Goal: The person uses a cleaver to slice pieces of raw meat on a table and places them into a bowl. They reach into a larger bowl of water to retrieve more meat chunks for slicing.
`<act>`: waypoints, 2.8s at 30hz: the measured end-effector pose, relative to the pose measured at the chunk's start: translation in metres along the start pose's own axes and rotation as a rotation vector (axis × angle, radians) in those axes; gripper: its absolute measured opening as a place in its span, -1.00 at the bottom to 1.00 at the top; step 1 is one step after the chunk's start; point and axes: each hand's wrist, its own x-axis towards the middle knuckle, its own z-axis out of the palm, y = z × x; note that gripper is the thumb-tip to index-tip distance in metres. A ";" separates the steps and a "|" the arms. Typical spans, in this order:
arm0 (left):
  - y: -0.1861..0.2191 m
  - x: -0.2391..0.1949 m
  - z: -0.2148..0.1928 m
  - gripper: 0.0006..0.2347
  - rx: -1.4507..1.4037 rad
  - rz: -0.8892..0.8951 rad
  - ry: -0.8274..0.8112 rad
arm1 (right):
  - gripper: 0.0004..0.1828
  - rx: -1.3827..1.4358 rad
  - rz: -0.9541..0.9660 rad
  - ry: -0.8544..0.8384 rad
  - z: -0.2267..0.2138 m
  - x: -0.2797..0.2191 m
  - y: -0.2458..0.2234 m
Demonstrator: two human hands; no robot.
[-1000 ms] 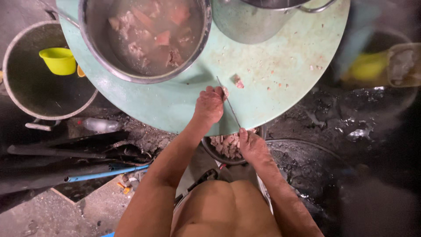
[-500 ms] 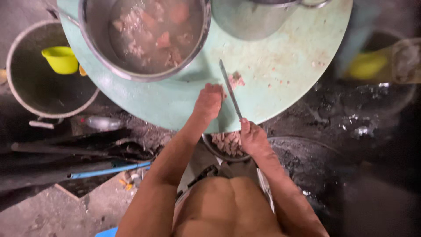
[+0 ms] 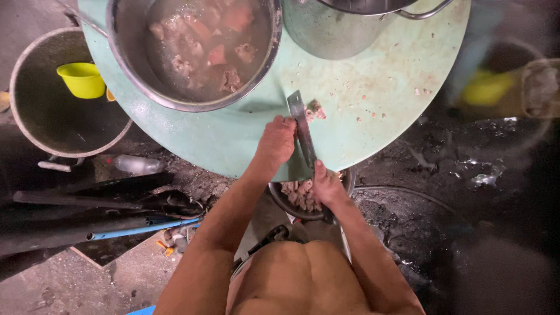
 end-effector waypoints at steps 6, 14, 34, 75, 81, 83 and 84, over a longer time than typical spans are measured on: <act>0.015 -0.014 -0.005 -0.85 -0.064 -0.117 0.027 | 0.01 -0.070 -0.086 0.131 0.001 0.027 -0.030; 0.015 -0.017 -0.042 -0.77 -0.072 -0.336 0.095 | -0.05 -0.009 0.089 -0.003 -0.037 -0.051 -0.024; -0.007 -0.020 -0.058 -0.84 -0.287 0.254 0.169 | -0.33 -0.281 -0.067 0.144 0.010 -0.030 -0.038; -0.012 -0.021 -0.043 -0.93 -0.221 0.359 0.215 | -0.24 -0.266 -0.192 0.058 -0.026 -0.054 -0.009; -0.019 -0.026 -0.040 -0.89 -0.288 0.320 0.140 | -0.25 -0.293 -0.230 0.014 -0.023 -0.036 -0.003; -0.021 -0.020 -0.041 -0.95 -0.208 0.371 0.139 | -0.24 -0.278 -0.248 0.049 -0.015 -0.016 -0.014; -0.019 -0.021 -0.039 -0.97 -0.173 0.398 0.129 | -0.24 -0.272 -0.210 0.052 -0.006 -0.010 -0.019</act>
